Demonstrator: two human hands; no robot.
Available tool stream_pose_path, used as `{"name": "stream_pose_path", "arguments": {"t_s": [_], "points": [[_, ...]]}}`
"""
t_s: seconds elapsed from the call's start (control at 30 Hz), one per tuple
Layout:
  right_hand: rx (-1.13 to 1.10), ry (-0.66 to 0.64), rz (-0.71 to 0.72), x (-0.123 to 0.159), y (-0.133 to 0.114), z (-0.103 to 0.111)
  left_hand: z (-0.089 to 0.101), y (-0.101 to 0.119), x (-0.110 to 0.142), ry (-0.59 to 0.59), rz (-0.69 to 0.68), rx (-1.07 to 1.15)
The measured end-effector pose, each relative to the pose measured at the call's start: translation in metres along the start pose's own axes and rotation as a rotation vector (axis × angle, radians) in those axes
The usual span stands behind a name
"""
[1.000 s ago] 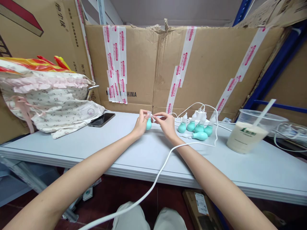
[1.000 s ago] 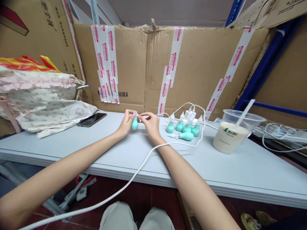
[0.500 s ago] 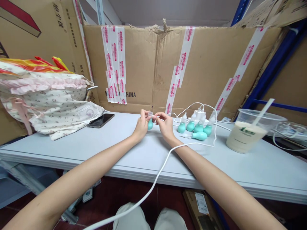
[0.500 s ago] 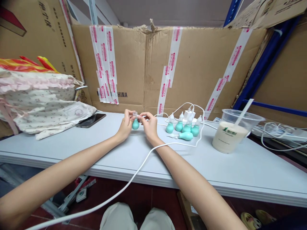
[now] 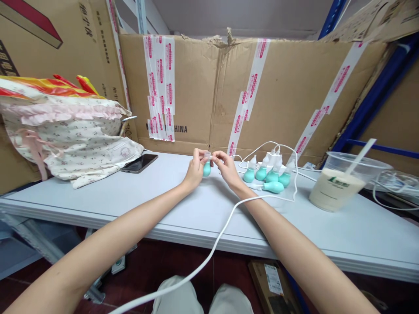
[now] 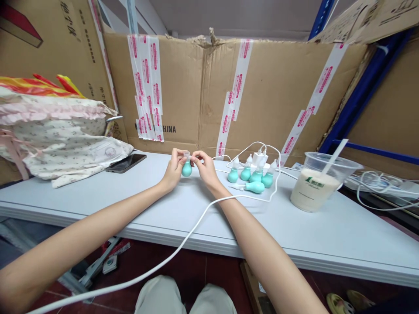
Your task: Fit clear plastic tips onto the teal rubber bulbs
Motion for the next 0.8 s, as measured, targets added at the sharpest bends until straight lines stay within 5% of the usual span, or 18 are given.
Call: {"name": "stream_pose_path", "arguments": {"t_s": [0.3, 0.47, 0.57, 0.63, 0.8], "points": [[-0.097, 0.036, -0.116, 0.003, 0.011, -0.005, -0.001, -0.005, -0.001, 0.001, 0.050, 0.058], [-0.031, 0.228, -0.236, -0.002, 0.024, 0.009, 0.000, -0.003, -0.004, 0.005, 0.050, 0.114], [0.156, 0.318, -0.184, -0.005, 0.026, 0.024, 0.006, -0.007, -0.008, 0.059, 0.085, 0.127], [0.413, 0.236, -0.086, -0.004, 0.024, 0.027, 0.010, -0.015, -0.012, 0.077, 0.116, 0.096], [1.034, -0.247, 0.002, 0.008, 0.026, 0.011, 0.020, -0.039, -0.018, -0.001, 0.189, 0.022]]}}
Point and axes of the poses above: each hand's wrist, its own x-axis away from the middle knuckle, its own z-axis out of the back of the hand, y = z × x, the point moved 2 cm from there along -x, towards the middle knuckle, and after that the axes turned 7 degrees about y, right-handed, at the moved point
